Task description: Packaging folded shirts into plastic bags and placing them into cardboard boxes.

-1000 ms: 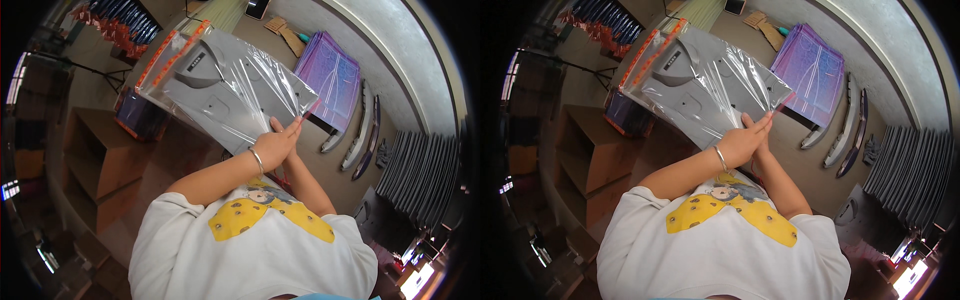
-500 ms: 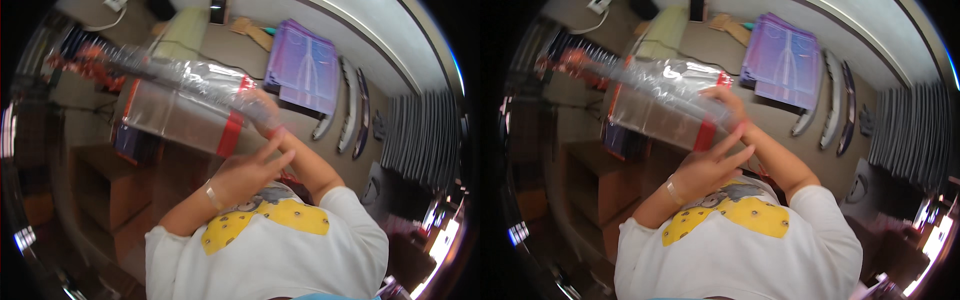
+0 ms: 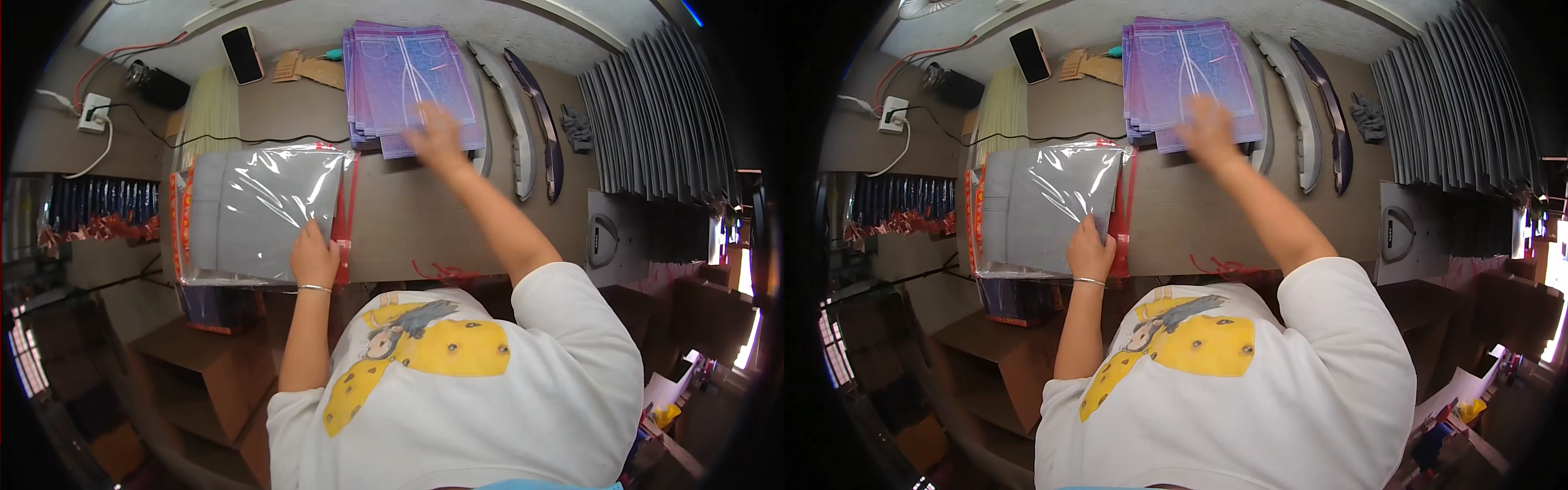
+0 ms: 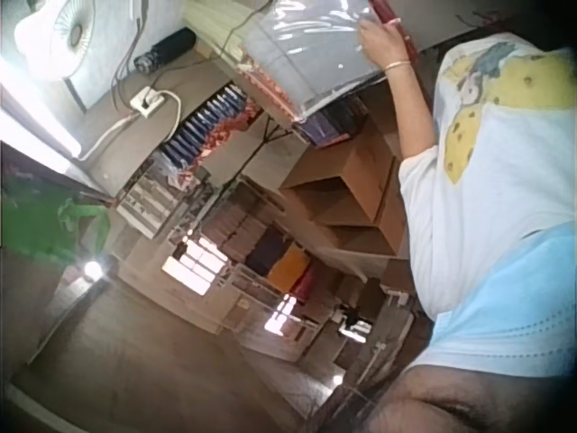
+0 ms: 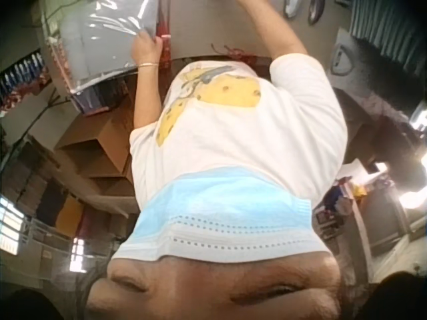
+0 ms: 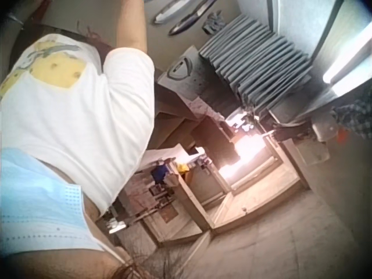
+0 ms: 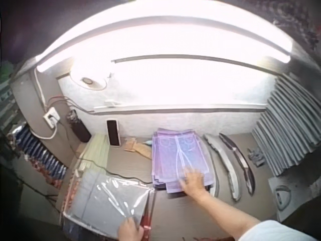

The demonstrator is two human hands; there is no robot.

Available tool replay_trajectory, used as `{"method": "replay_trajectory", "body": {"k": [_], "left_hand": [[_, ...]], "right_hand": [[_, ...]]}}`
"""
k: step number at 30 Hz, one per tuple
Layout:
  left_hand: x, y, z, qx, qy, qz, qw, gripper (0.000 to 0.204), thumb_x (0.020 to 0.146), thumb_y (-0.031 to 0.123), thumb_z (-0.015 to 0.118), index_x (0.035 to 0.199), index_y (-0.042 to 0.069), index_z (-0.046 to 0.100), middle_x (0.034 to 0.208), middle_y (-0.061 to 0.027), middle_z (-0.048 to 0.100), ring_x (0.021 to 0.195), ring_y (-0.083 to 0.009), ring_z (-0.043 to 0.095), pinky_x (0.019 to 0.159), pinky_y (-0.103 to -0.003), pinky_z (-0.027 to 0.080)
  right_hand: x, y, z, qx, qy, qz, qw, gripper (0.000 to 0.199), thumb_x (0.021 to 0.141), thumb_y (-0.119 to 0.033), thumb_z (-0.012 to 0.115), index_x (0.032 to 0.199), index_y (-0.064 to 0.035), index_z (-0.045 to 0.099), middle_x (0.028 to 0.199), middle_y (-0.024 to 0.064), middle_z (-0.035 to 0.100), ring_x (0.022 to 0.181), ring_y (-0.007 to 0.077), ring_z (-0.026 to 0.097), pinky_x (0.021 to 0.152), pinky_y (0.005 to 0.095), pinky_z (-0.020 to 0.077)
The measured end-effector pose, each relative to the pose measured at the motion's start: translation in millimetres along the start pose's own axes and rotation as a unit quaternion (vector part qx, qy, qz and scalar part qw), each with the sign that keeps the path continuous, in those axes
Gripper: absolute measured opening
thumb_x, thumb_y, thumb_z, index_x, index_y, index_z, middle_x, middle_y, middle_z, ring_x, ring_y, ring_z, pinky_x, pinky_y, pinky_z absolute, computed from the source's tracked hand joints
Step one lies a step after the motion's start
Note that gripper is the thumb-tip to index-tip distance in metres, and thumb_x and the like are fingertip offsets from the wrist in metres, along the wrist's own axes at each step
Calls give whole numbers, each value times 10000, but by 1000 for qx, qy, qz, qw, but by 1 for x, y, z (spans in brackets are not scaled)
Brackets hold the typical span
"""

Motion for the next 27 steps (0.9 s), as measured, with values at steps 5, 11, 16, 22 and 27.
{"method": "replay_trajectory", "body": {"k": [5, 11, 16, 22, 27], "left_hand": [[-2, -17, 14, -33, 34, 20, 999, 278, 676, 157, 735, 880, 25, 600, 1081, -142, 534, 1010, -336, 516, 839, -416, 454], [5, -38, 19, -39, 39, 54, 997, 180, 718, 174, 704, 742, 19, 615, 1037, -147, 541, 955, -327, 519, 837, -418, 443], [22, -61, 17, -119, 4, 45, 992, 187, 771, 173, 589, 753, -12, 610, 986, -184, 540, 953, -350, 508, 828, -414, 428], [33, -83, 4, -297, 26, -20, 954, 213, 774, 181, 571, 774, -30, 604, 913, -176, 549, 862, -308, 532, 792, -375, 430], [45, -80, 2, -303, 15, -9, 953, 197, 771, 196, 568, 780, 2, 603, 927, -157, 562, 884, -305, 537, 789, -362, 432]], "right_hand": [[20, 148, -41, -47, -20, 320, 946, 539, 621, -316, 832, 1027, -28, 625, 995, 142, 653, 888, 272, 625, 796, 375, 488], [30, 160, -35, -43, -107, 318, 941, 305, 699, -337, 745, 824, -62, 697, 854, 130, 687, 786, 263, 663, 744, 376, 510], [31, 135, -75, 160, 55, 288, 943, 212, 865, -238, 615, 975, -66, 672, 817, 82, 662, 747, 159, 637, 519, 288, 515], [-63, 61, -117, 284, -176, 293, 896, 175, 935, -196, 521, 996, -37, 565, 784, -1, 541, 621, 71, 554, 456, 220, 517], [-126, 21, -94, 348, -236, 347, 839, 148, 950, -149, 492, 997, -37, 577, 793, 16, 582, 593, 79, 582, 455, 213, 532]]}}
Point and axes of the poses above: each hand's wrist, its own x-axis towards the middle knuckle, its own z-axis out of the palm, y = z × x, the point moved 5 cm from there along x, towards the middle knuckle
